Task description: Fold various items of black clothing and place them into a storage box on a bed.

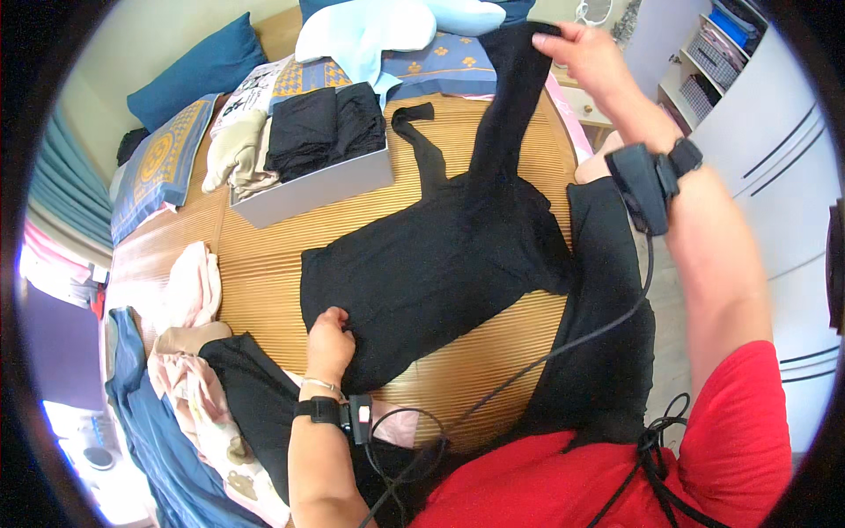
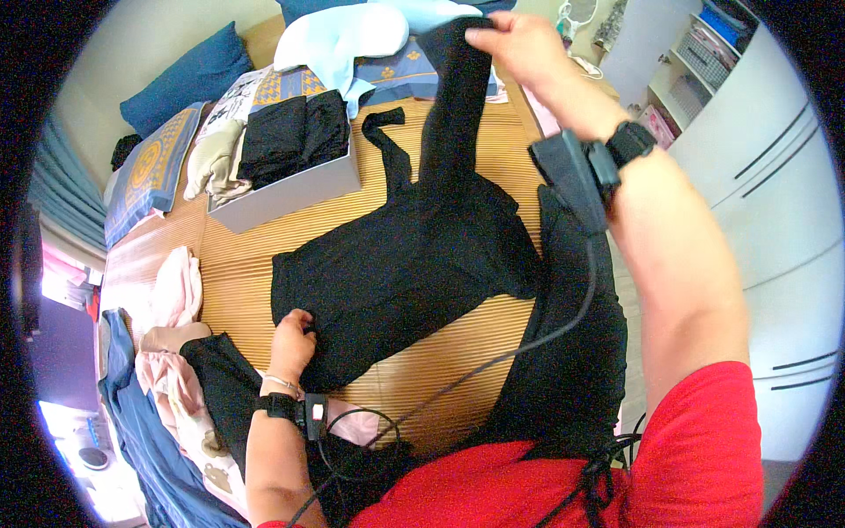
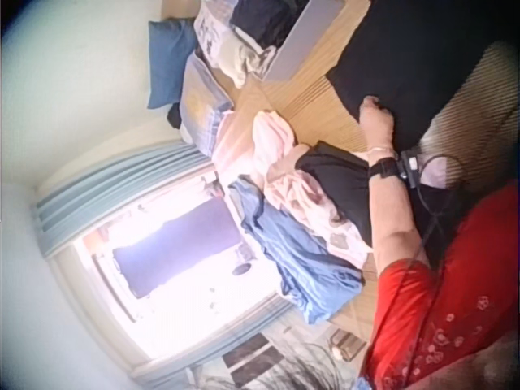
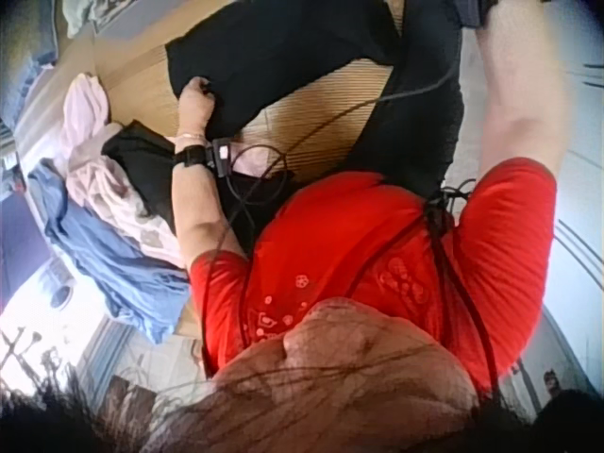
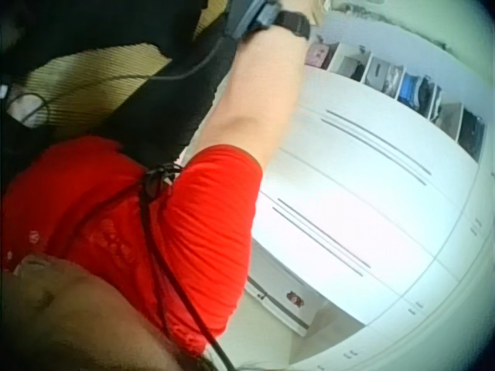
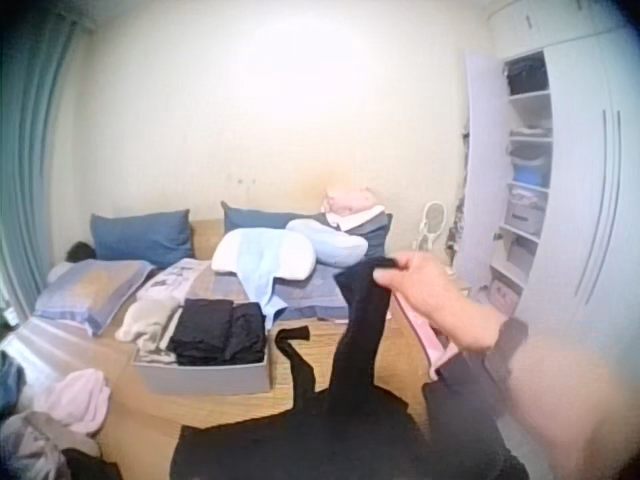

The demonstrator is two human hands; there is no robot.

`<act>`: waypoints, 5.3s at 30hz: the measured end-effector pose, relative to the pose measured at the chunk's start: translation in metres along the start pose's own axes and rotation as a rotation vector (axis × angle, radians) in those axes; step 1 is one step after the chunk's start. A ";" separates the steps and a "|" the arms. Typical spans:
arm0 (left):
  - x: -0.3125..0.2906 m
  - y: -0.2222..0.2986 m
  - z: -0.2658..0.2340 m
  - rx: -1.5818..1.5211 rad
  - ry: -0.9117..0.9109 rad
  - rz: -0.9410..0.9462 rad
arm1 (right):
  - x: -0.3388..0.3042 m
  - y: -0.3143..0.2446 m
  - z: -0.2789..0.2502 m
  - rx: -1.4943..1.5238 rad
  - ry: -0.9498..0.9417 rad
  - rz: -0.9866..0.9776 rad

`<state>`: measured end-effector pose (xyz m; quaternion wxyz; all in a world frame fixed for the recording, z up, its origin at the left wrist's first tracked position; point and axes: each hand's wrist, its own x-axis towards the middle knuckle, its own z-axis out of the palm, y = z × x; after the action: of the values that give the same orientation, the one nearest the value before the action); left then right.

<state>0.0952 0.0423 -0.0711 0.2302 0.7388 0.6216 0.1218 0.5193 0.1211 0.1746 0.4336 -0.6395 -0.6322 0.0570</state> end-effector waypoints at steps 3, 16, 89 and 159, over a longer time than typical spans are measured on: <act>0.005 0.016 -0.002 0.070 0.327 0.105 | -0.015 0.016 0.008 0.080 -0.081 -0.010; -0.032 0.020 0.020 -1.906 -0.282 -0.610 | -0.125 0.000 0.041 0.448 -0.573 0.339; -0.029 0.072 0.013 0.222 -0.081 0.392 | -0.196 0.141 0.075 -0.415 -0.591 0.246; -0.071 0.005 -0.029 0.555 0.008 0.377 | -0.236 0.148 0.010 -0.609 -0.743 -0.144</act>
<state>0.0721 -0.0221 -0.0354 -0.0090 0.8748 0.4843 -0.0089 0.5794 -0.0505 -0.0365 -0.0254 -0.6283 -0.7750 0.0635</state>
